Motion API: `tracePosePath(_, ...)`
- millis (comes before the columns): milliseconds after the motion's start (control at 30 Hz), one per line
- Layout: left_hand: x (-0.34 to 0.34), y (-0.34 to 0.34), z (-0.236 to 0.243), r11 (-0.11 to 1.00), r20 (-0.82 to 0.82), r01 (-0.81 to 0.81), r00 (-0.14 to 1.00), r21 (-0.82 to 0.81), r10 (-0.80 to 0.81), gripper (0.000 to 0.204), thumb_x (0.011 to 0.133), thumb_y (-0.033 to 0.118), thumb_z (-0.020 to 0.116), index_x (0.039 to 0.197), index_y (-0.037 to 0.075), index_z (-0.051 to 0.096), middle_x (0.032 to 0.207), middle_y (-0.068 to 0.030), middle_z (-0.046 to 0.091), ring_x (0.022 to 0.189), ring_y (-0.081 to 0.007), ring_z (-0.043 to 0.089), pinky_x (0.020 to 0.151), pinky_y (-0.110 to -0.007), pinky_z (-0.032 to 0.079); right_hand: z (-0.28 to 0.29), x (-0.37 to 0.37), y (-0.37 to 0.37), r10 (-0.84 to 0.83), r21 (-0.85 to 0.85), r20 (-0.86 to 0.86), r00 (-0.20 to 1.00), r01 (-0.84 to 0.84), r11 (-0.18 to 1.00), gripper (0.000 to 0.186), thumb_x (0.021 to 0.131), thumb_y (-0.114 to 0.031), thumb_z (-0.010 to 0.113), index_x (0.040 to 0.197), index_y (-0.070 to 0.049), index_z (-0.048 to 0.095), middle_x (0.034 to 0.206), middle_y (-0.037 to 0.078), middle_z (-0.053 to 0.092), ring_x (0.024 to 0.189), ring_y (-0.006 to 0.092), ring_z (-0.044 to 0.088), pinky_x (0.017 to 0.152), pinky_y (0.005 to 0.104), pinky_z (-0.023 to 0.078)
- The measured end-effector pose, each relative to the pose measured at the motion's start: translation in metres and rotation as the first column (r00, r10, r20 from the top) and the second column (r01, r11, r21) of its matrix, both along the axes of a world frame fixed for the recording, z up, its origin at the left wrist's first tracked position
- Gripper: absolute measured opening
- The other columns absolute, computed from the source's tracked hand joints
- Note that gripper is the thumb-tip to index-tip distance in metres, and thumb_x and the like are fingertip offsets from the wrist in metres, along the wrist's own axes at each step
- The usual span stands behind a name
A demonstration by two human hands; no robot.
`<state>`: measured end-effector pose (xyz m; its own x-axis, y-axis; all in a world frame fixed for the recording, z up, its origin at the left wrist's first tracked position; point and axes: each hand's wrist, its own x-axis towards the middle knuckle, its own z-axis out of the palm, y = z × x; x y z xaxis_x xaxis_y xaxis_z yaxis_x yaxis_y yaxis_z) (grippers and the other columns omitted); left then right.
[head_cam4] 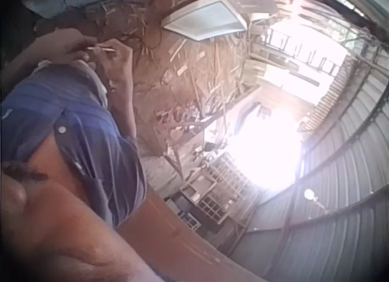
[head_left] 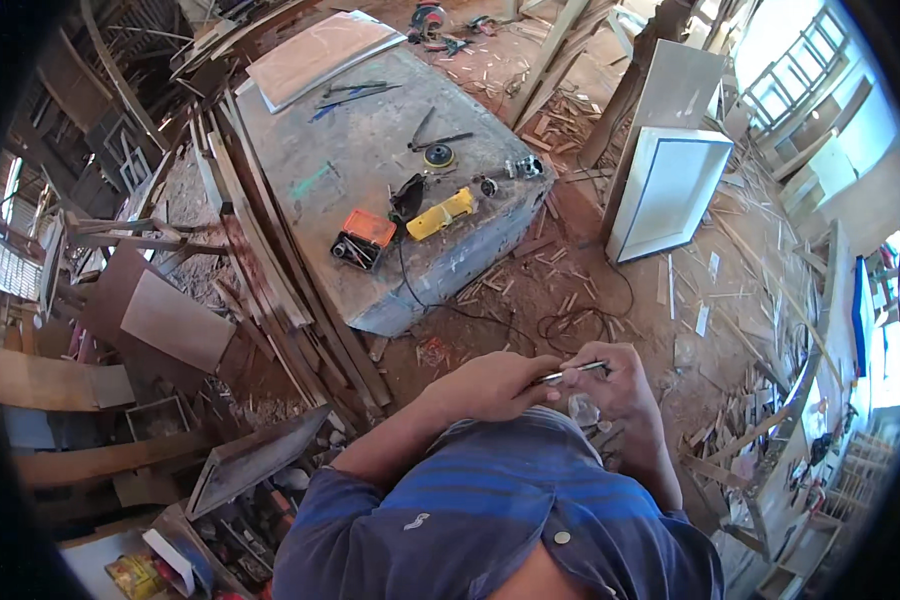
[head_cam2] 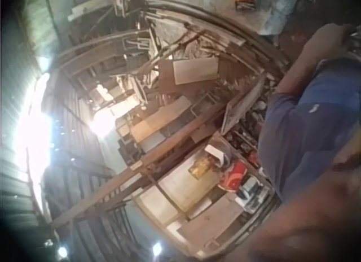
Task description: The person reassembles an angle grinder by fitting the rotor and gear assembly into the plastic housing, attaching the metal gear casing, and adjusting internal components using a screwdriver.
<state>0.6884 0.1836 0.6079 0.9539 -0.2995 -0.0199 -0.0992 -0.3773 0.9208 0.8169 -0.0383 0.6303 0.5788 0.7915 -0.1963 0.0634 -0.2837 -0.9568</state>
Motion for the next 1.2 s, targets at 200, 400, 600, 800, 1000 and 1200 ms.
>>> tracePosePath(200,0.000,0.004,0.002,1.000,0.011,0.004,1.000,-0.025,-0.003,0.056,0.103,0.034,0.071,0.147,0.006,0.049,0.101,-0.0286,0.074,0.096,-0.0496,0.072,0.083,-0.058,0.054,-0.001,-0.004,0.019,0.111,-0.010,0.277,0.954,-0.113,0.994,0.015,0.092,-0.013,0.086,0.098,0.000,0.080,0.087,0.011,0.078,0.082,0.0161,0.074,0.073,0.0320,0.056)
tracePosePath(400,0.003,0.016,0.004,0.988,-0.034,-0.152,0.988,0.021,0.153,0.060,0.102,0.034,0.074,0.148,0.005,0.048,0.102,-0.0269,0.075,0.091,-0.0476,0.073,0.080,-0.056,0.055,-0.004,-0.003,0.025,-0.124,0.153,0.195,0.973,0.095,0.984,0.019,0.093,-0.015,0.087,0.102,0.000,0.079,0.090,0.009,0.079,0.084,0.0126,0.073,0.074,0.0315,0.057)
tracePosePath(600,0.000,0.027,-0.015,0.990,-0.032,-0.128,0.991,0.056,0.130,0.050,0.106,0.030,0.071,0.145,0.005,0.052,0.107,-0.0288,0.075,0.100,-0.0481,0.074,0.084,-0.056,0.056,-0.004,-0.010,0.048,-0.046,0.128,0.123,0.991,0.030,0.991,0.016,0.096,-0.012,0.084,0.102,0.000,0.077,0.091,0.007,0.079,0.086,0.0107,0.072,0.078,0.0294,0.057)
tracePosePath(800,0.015,0.024,-0.020,0.894,0.109,-0.322,0.923,-0.311,0.370,0.046,0.111,0.026,0.063,0.150,0.006,0.050,0.102,-0.0222,0.074,0.091,-0.0376,0.075,0.081,-0.046,0.056,-0.029,-0.005,0.063,-0.150,0.259,0.048,0.988,0.132,0.957,0.033,0.099,-0.019,0.082,0.123,0.000,0.070,0.113,0.010,0.075,0.103,0.0113,0.070,0.088,0.0298,0.056)
tracePosePath(1000,0.059,0.021,-0.068,0.691,-0.129,-0.512,0.840,-0.511,0.527,0.045,0.113,0.020,0.057,0.154,0.001,0.048,0.101,-0.0106,0.070,0.088,-0.0219,0.066,0.083,-0.036,0.054,-0.073,0.009,0.079,-0.051,0.213,-0.105,0.993,0.072,0.974,0.067,0.098,-0.024,0.085,0.151,0.001,0.053,0.133,0.012,0.069,0.125,0.0203,0.065,0.109,0.0393,0.051)
tracePosePath(1200,0.144,0.025,-0.091,0.763,-0.068,-0.551,0.823,-0.337,0.564,0.045,0.116,0.022,0.054,0.156,0.003,0.045,0.109,-0.0049,0.068,0.101,-0.0129,0.063,0.094,-0.029,0.050,-0.109,0.091,0.087,0.044,0.062,-0.261,0.964,-0.029,0.998,0.047,0.099,-0.016,0.081,0.138,0.005,0.064,0.123,0.014,0.077,0.116,0.0189,0.070,0.106,0.0376,0.052)
